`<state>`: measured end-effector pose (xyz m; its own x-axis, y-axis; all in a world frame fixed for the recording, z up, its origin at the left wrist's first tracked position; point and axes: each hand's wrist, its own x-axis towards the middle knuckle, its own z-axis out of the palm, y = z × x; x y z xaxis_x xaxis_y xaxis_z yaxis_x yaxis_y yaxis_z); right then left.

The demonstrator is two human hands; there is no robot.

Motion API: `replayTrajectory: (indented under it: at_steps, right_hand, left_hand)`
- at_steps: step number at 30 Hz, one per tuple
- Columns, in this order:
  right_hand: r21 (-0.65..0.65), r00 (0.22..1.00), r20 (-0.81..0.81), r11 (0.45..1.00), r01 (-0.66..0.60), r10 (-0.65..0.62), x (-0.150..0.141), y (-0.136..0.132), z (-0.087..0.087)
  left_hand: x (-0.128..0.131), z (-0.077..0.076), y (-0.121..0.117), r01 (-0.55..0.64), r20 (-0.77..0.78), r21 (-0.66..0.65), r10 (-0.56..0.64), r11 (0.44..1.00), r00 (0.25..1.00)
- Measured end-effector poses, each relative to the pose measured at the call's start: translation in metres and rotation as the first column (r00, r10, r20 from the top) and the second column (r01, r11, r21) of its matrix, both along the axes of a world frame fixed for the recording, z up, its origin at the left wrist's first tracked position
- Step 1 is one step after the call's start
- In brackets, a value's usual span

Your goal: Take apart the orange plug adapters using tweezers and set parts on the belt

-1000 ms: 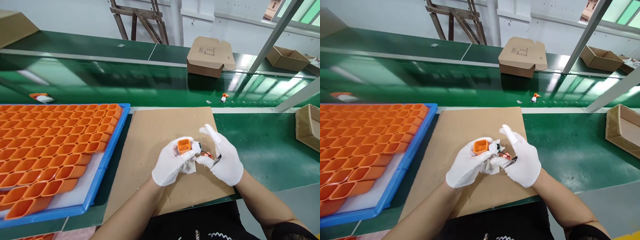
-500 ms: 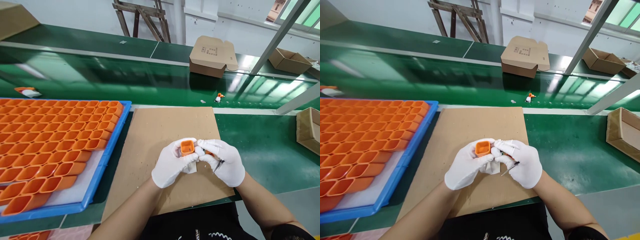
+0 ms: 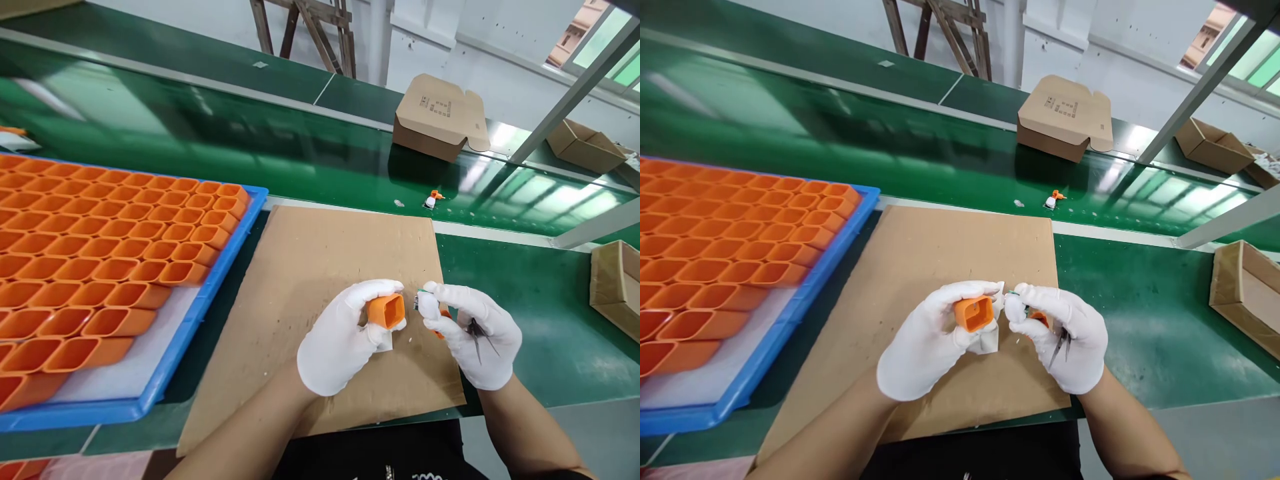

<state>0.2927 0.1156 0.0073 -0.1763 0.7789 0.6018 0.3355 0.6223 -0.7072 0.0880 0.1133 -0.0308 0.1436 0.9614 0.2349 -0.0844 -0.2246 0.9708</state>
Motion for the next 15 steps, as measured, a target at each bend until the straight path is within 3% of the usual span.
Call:
replayTrajectory:
  at_steps: [2,5,10,15]
  right_hand:
    - [-0.014,0.996,-0.074,0.998,-0.053,0.052,-0.0013,-0.0025,-0.0022]
    - [-0.060,0.990,-0.112,0.994,-0.095,0.088,-0.0034,-0.0059,-0.0065]
    - [-0.053,0.984,-0.122,0.990,-0.134,0.126,-0.0083,-0.0073,-0.0069]
    - [-0.020,0.994,-0.026,0.994,-0.108,0.107,-0.0097,-0.0073,-0.0030]
  left_hand:
    - [-0.0027,0.0003,0.0007,0.026,-0.058,0.082,-0.022,0.996,0.998]
    - [-0.0073,-0.0019,0.0025,-0.004,-0.162,0.207,0.038,0.978,0.986]
    - [-0.0088,-0.0031,0.0025,0.006,-0.216,0.226,0.045,0.974,0.975]
    - [-0.0084,-0.0057,0.0008,0.053,-0.260,0.223,0.007,0.973,0.966]
